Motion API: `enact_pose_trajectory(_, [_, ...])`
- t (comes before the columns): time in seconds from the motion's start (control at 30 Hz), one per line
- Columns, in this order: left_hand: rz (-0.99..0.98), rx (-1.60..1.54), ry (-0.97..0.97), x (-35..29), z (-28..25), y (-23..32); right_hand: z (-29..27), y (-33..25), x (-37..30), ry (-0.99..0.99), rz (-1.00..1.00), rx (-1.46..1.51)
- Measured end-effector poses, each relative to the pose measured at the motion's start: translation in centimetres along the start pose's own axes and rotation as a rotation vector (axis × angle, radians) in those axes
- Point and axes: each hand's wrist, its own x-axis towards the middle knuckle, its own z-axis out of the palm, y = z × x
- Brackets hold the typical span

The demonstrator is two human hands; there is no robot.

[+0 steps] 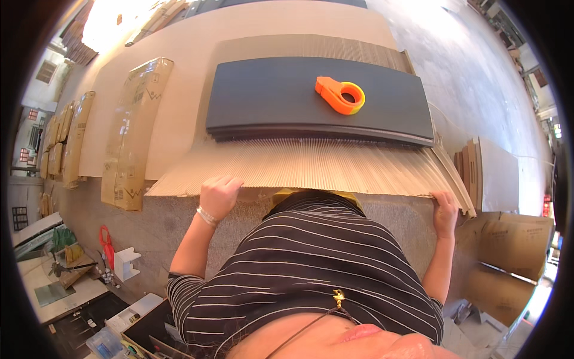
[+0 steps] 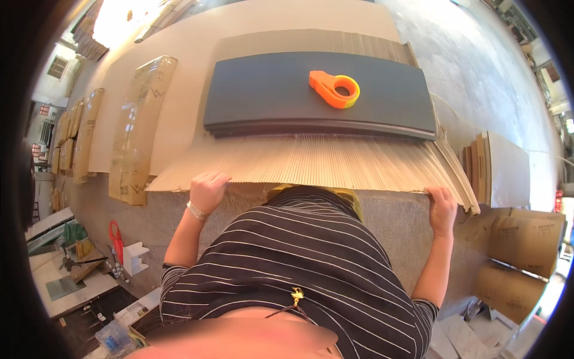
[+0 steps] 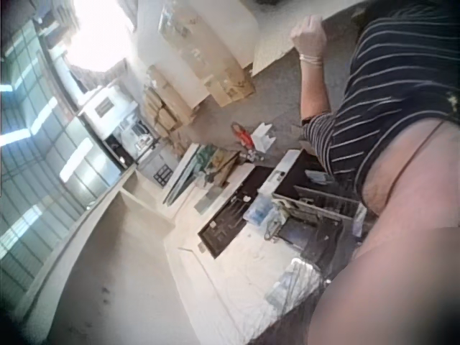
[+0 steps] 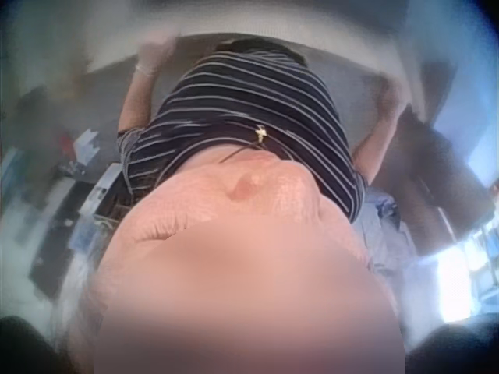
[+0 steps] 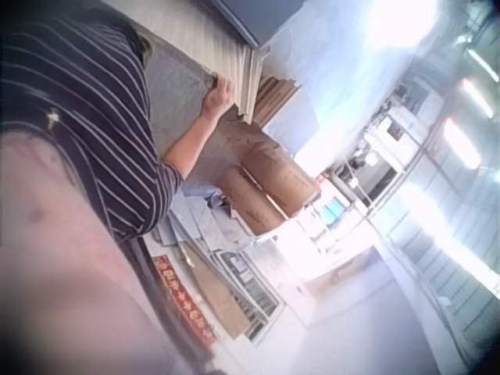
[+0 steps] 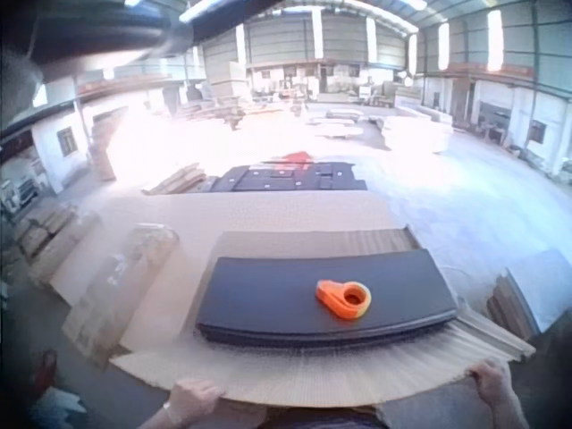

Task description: The person folds and tapes a cardboard box using a handheld tape dispenser, then places a shipping label on the sealed box. The person handles the box and tape dispenser throughout, folding flaps and securing them with tape before applying the label.

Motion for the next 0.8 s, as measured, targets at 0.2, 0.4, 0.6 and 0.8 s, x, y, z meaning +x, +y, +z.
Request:
enact_pose_trajectory(0.2, [0.097, -0.041, -0.112, 0.2, -5.2, 1.3, -4.3, -1.6, 0.0, 0.055, -0.128, -0.196])
enact_pose_trajectory(0.4, [0.144, -0.101, -0.192, 4.8, -5.2, -1.7, -2.5, 1.4, 4.9, 0.235, -0.322, -0.318])
enact_pose_trajectory(0.6, [0.154, -0.001, -0.169, 9.8, -2.0, -6.6, 0.7, 7.5, 13.3, 0.380, -0.354, -0.503])
enact_pose_trajectory(0.8, [0.097, 0.046, -0.235, 11.6, 0.6, -8.5, -1.3, 15.7, 13.7, 0.419, -0.200, -0.708])
